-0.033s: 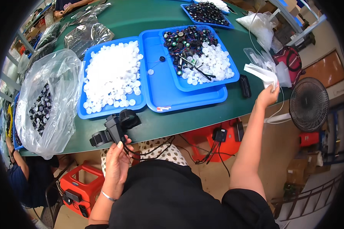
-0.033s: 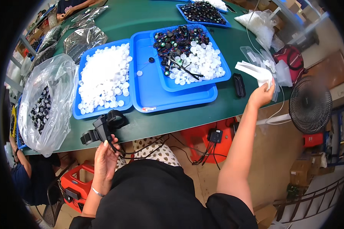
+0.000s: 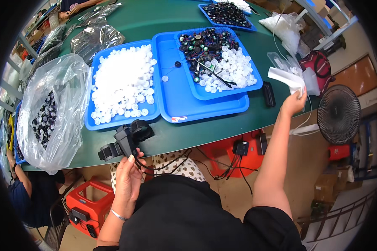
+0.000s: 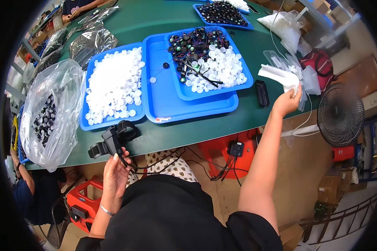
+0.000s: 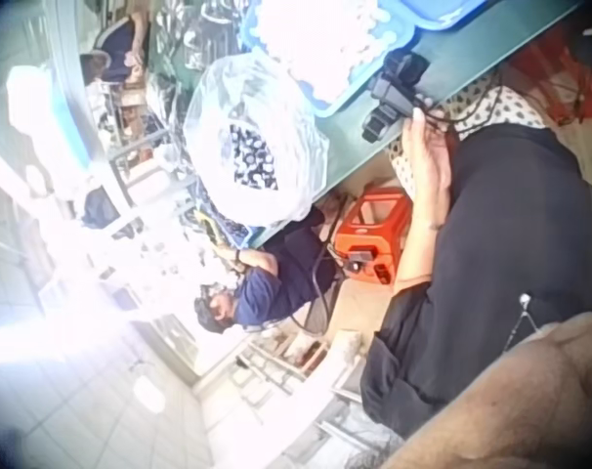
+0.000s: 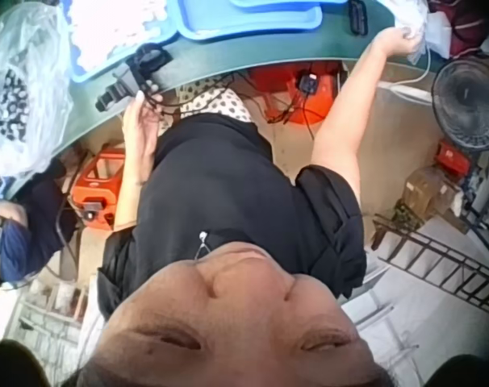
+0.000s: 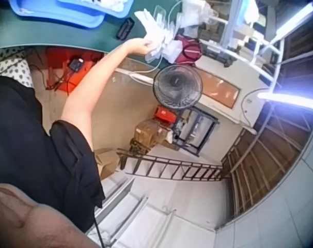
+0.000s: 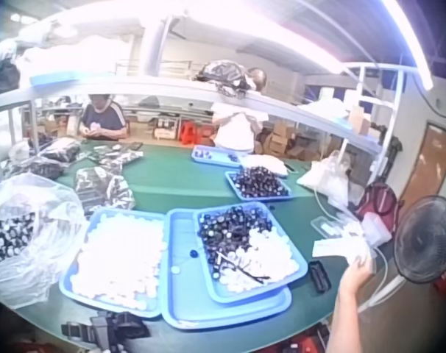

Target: Manually assembling small black plastic components into a larger housing unit at a factory workbench.

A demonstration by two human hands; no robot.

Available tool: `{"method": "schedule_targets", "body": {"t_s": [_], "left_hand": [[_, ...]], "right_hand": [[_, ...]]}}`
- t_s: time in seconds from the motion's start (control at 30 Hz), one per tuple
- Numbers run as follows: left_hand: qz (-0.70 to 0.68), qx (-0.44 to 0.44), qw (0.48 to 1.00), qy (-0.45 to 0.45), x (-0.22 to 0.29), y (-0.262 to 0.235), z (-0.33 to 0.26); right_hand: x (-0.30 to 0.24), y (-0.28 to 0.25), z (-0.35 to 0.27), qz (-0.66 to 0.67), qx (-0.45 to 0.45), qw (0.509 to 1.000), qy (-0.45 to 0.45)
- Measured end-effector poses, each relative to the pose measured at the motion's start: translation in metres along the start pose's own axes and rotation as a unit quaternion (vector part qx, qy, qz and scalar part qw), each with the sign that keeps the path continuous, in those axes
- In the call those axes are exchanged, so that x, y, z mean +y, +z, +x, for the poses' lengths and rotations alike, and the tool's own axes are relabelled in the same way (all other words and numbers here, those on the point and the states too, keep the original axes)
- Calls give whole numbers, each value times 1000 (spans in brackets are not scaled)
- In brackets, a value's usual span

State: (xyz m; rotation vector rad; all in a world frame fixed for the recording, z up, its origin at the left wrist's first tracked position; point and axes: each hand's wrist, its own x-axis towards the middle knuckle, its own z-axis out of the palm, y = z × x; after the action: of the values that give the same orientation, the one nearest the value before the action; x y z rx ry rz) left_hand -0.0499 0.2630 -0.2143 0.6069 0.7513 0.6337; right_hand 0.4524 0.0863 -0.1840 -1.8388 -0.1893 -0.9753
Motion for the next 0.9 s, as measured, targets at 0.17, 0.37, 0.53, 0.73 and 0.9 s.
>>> {"method": "schedule_targets", "body": {"t_s": [0.17,0.37,0.53,0.73,0.9], "left_hand": [[5,2,1000,7,-1,2,0],[6,-4,1000,-5,1,1,-1],[6,-6,1000,-6,2,1,1],[2,7,1000,-10,6,-1,-5],[30,1,999,-13,4,7,-4]], "right_hand": [[18,32,-19,-79,-136,976,-147],[-2,29,-67,-85,-293,935,-183],[-7,12,-70,-136,-326,924,-149],[0,-4,-79,-100,-402,881,-229],[-74,-40,-95,65,-326,943,-19]]}}
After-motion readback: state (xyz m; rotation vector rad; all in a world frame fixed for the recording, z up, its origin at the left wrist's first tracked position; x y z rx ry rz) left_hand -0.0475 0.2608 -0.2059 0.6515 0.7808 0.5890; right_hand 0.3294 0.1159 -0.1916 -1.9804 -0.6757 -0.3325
